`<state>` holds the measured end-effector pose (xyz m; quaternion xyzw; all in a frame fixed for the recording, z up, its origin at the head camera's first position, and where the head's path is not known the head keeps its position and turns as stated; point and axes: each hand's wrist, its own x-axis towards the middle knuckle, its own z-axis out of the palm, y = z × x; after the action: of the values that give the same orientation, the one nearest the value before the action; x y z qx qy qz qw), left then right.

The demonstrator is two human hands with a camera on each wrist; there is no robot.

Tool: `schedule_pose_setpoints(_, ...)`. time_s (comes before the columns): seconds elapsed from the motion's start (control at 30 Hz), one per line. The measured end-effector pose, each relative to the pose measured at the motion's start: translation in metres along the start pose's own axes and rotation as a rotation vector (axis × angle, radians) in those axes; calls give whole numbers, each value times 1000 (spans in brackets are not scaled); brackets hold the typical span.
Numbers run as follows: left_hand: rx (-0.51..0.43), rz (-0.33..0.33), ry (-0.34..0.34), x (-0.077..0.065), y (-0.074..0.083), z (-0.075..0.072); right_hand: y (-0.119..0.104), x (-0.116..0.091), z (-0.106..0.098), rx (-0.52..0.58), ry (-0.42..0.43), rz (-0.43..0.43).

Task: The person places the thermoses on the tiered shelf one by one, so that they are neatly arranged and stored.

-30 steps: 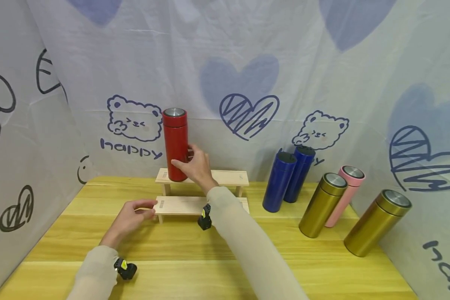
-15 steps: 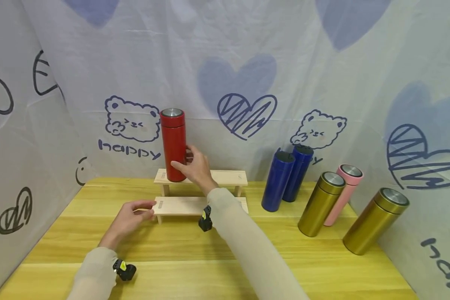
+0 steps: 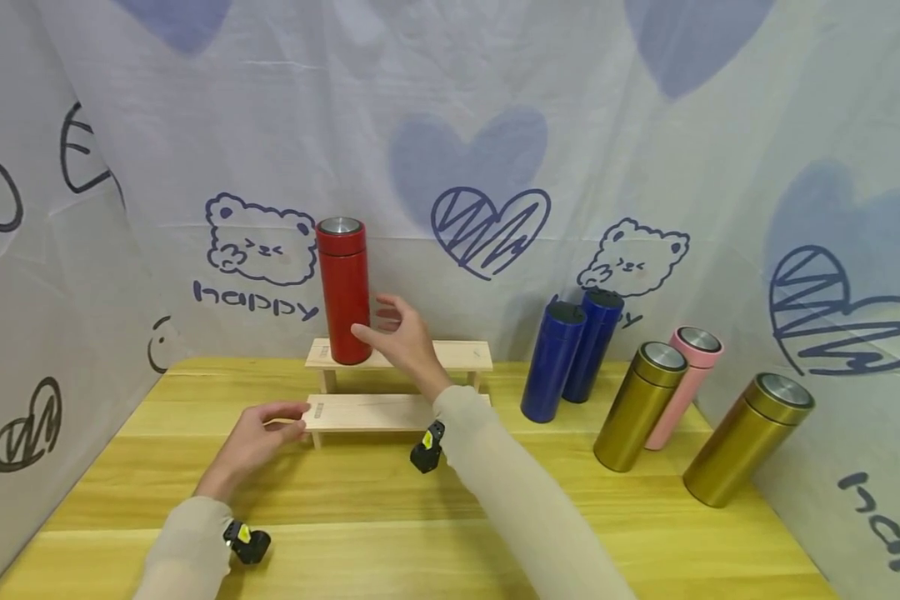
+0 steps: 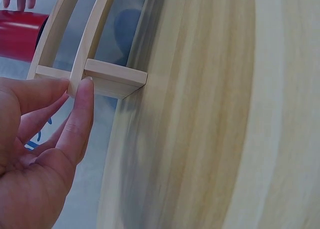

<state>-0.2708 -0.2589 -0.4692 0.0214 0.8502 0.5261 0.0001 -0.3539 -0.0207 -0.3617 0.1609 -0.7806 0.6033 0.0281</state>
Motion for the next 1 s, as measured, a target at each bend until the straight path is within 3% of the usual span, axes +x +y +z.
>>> schedule_pose_setpoints(0.47,-4,1,2,-1,2,2,-11,-26,-41,-7,-4,14)
schedule_pose_setpoints(0.7,6,9,11,-2,1,2,-13,-43,-73,-100,10,10)
schedule_pose_setpoints(1.0,25,-6,17,-3,2,1,-4,-68,-119,-137,15,-9)
